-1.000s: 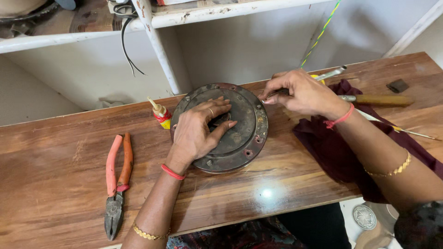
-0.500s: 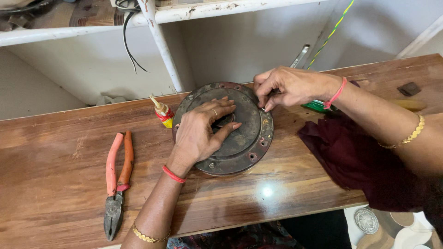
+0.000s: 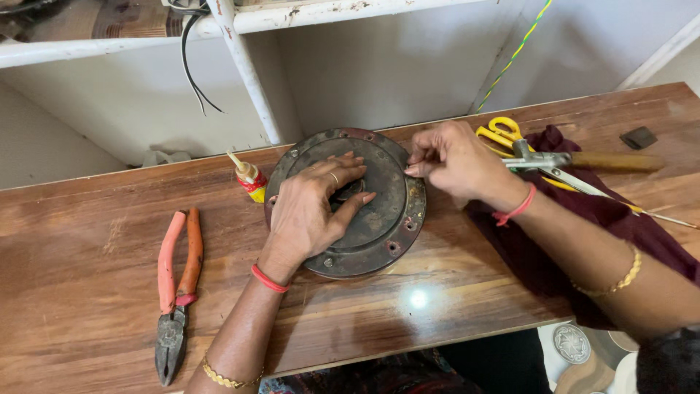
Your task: The person places small metal pieces into holes around the edge of a circular metal component, then uses a wrench to tighten the pieces. The person also briefly handles a pair of pliers.
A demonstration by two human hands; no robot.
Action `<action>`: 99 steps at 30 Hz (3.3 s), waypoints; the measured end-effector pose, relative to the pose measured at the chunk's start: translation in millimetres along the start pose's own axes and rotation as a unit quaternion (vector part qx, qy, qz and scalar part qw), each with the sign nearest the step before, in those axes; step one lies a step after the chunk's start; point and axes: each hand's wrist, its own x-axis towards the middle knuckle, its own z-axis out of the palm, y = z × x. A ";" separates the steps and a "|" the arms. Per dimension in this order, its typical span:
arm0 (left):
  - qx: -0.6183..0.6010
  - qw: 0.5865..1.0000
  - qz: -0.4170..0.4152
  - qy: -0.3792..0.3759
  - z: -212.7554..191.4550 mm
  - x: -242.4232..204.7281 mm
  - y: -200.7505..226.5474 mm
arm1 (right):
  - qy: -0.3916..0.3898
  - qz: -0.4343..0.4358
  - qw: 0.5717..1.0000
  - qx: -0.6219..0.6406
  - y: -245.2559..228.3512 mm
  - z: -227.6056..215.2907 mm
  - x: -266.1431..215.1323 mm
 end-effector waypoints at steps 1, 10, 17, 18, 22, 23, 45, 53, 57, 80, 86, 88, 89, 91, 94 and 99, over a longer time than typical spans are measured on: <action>0.000 1.000 0.005 0.001 0.3 0.6 -0.1 | 0.047 0.004 0.999 -0.022 -4.8 6.8 -7.0; 0.211 0.974 -0.049 0.066 8.0 -8.0 14.6 | 0.233 0.054 0.968 -0.078 -37.6 36.0 -33.9; 0.272 0.946 -0.143 0.108 39.6 -19.6 21.4 | 0.123 0.133 0.983 0.002 -38.4 21.1 -64.9; 0.278 0.943 -0.145 0.112 42.7 -19.8 20.3 | 0.117 0.132 0.984 0.027 -36.9 17.8 -64.9; 0.196 0.960 -0.152 0.128 41.3 -21.9 12.7 | 0.140 0.029 0.988 0.061 -33.4 2.5 -54.9; 0.179 0.965 -0.140 0.129 39.0 -22.5 11.0 | 0.157 -0.024 0.986 0.051 -34.1 -1.9 -53.0; 0.034 0.994 -0.083 0.058 9.8 -11.5 -7.5 | -0.123 0.011 0.991 0.052 -7.3 -46.3 -22.7; -0.014 0.998 -0.057 0.030 3.9 -5.8 -17.5 | -0.173 -0.025 0.983 0.050 -2.8 -52.1 -11.8; -0.017 0.998 -0.058 0.026 2.5 -5.4 -17.6 | -0.177 0.050 0.983 0.014 -5.2 -52.7 -8.0; -0.026 0.999 -0.046 0.009 0.5 -2.5 -18.2 | -0.337 0.031 0.939 -0.060 -16.7 -45.0 30.9; -0.018 0.999 -0.047 0.014 0.1 -5.4 -17.0 | -0.280 0.043 0.959 -0.029 -2.3 -40.0 12.1; -0.016 0.999 -0.043 0.017 0.7 -3.7 -15.8 | -0.226 0.079 0.971 -0.018 -2.8 -38.6 -6.4; -0.015 0.999 -0.048 0.016 1.2 -3.2 -15.4 | -0.198 0.099 0.975 -0.012 -5.1 -35.5 -17.9; -0.010 0.998 -0.061 0.015 1.7 -4.5 -15.0 | -0.074 0.085 0.992 -0.051 -15.3 -24.3 -47.1; -0.014 0.998 -0.057 0.023 2.5 -5.9 -15.8 | 0.076 0.100 0.987 -0.102 -38.7 9.1 -83.3; -0.024 0.998 -0.055 0.026 0.8 -5.6 -15.0 | 0.129 0.148 0.980 -0.031 -47.9 16.0 -92.5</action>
